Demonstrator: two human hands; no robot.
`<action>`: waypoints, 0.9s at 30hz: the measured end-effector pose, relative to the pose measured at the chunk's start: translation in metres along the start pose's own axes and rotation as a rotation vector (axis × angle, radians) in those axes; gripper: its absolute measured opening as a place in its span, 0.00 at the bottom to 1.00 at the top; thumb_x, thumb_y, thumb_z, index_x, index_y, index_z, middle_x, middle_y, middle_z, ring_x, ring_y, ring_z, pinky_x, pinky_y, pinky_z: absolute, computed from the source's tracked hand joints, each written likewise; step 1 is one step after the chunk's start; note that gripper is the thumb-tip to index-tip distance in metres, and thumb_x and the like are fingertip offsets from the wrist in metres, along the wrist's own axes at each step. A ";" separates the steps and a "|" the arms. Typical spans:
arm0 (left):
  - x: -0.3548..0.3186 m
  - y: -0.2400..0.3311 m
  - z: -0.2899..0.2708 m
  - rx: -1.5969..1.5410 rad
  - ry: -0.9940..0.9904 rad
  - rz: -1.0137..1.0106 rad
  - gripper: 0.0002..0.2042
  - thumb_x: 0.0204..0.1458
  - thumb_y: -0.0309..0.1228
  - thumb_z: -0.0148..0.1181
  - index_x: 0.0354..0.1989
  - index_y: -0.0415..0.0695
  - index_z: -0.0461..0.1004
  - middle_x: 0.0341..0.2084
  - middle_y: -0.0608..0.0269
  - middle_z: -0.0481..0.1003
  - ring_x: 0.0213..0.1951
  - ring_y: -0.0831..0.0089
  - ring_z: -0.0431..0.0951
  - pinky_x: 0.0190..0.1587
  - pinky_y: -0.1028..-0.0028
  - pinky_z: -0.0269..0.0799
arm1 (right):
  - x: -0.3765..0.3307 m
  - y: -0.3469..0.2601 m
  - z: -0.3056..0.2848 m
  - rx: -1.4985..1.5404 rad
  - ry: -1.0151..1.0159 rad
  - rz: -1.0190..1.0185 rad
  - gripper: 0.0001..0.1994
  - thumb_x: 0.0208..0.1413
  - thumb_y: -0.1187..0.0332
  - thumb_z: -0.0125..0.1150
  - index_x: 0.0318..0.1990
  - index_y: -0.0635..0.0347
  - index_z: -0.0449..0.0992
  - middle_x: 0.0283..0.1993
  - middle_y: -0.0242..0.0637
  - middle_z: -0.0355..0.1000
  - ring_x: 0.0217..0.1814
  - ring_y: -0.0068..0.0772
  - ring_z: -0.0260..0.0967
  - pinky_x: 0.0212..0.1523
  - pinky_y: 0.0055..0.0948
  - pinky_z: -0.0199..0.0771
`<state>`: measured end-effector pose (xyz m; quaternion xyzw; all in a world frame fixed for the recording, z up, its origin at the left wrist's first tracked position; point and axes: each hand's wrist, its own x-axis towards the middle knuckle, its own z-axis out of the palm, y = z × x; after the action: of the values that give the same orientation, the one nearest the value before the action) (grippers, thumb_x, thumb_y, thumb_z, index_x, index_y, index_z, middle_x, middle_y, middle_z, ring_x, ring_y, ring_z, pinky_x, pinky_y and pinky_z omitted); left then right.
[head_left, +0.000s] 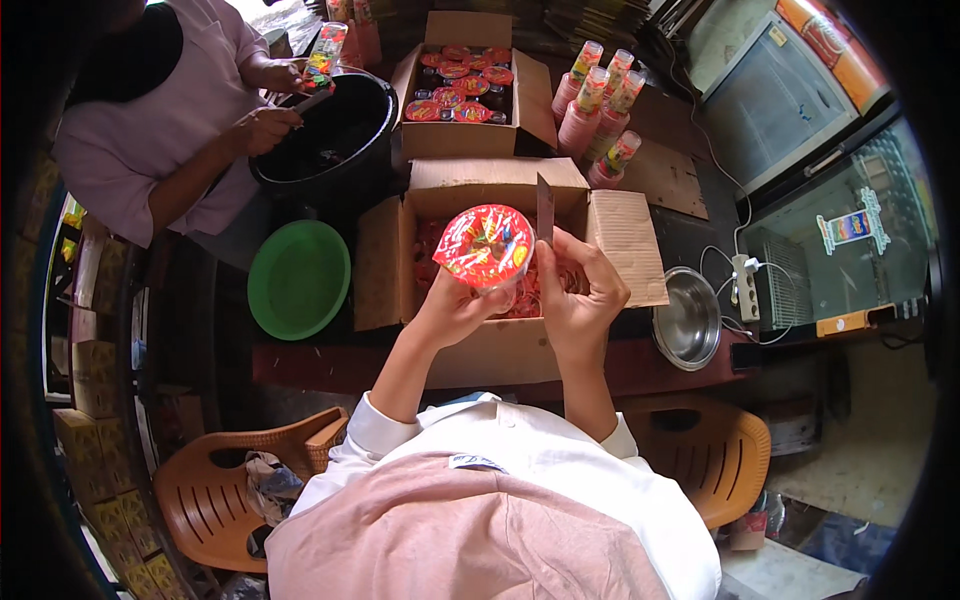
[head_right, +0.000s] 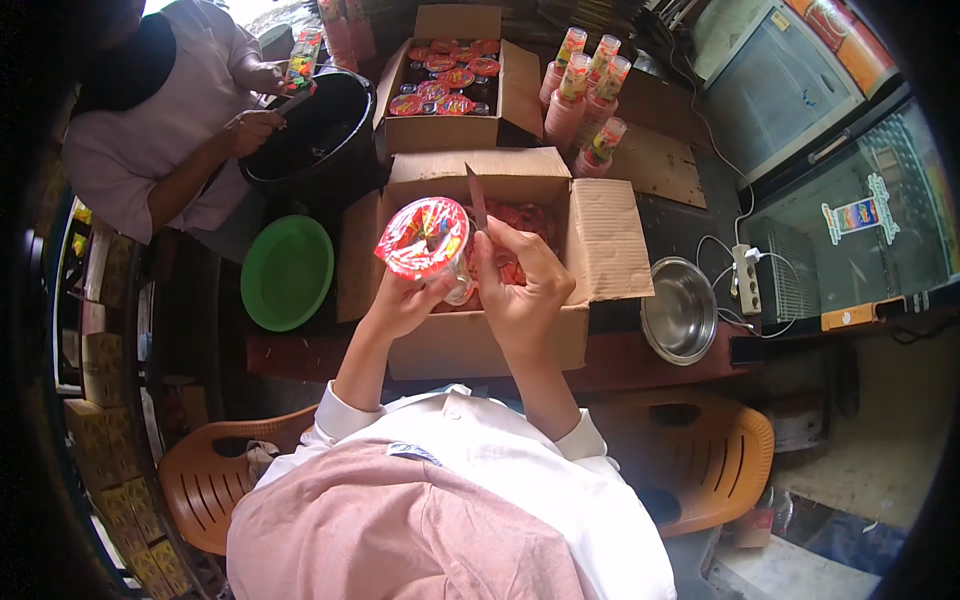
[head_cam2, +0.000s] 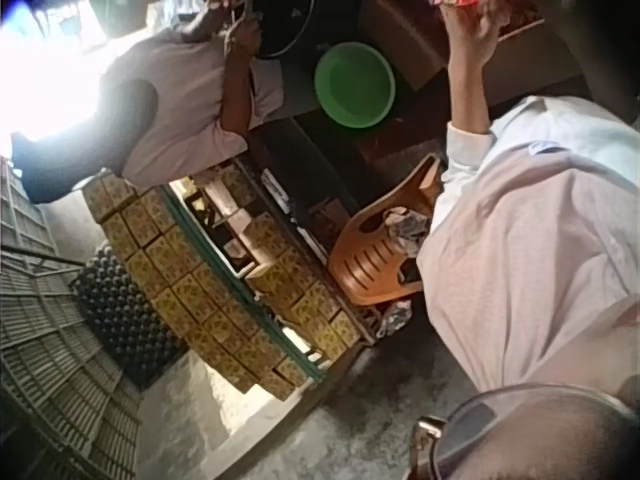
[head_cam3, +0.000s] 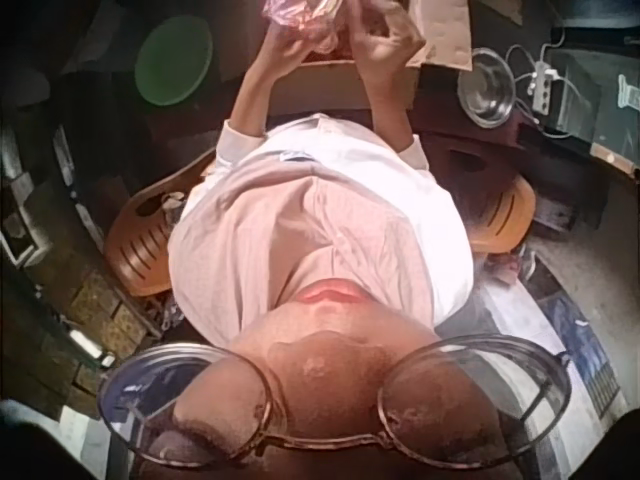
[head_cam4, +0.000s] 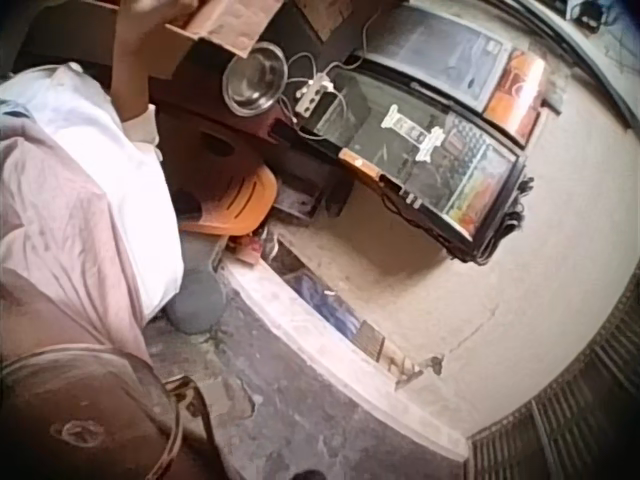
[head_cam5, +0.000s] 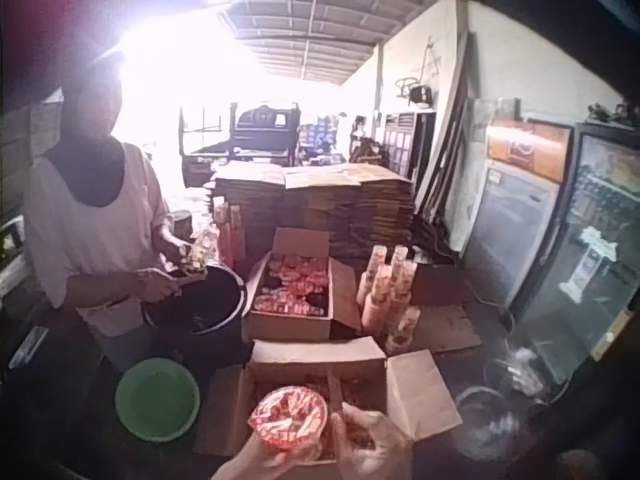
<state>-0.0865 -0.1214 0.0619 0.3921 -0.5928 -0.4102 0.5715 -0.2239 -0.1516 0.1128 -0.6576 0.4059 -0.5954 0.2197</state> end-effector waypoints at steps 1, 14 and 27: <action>0.001 0.000 -0.004 -0.003 -0.010 0.002 0.15 0.46 0.29 0.60 0.42 0.40 0.68 0.41 0.63 0.68 0.43 0.75 0.68 0.46 0.75 0.63 | -0.002 -0.002 0.003 -0.005 0.009 0.000 0.09 0.41 0.79 0.62 0.34 0.63 0.76 0.27 0.38 0.73 0.28 0.26 0.72 0.29 0.21 0.69; -0.007 -0.001 -0.024 0.053 -0.036 0.089 0.19 0.49 0.24 0.54 0.49 0.37 0.59 0.44 0.61 0.65 0.46 0.74 0.67 0.48 0.74 0.63 | -0.032 -0.021 0.029 -0.264 0.135 -0.165 0.09 0.39 0.78 0.62 0.32 0.60 0.75 0.27 0.37 0.73 0.28 0.31 0.72 0.29 0.24 0.70; -0.010 0.001 -0.004 0.035 0.068 0.131 0.11 0.45 0.21 0.57 0.39 0.38 0.71 0.35 0.62 0.73 0.38 0.75 0.72 0.42 0.75 0.67 | -0.045 -0.019 0.018 -0.360 0.198 -0.276 0.12 0.37 0.80 0.62 0.33 0.58 0.75 0.25 0.34 0.72 0.24 0.27 0.70 0.25 0.22 0.69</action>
<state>-0.0823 -0.1124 0.0591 0.3763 -0.6043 -0.3480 0.6101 -0.1996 -0.1087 0.0966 -0.6741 0.4312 -0.5992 -0.0254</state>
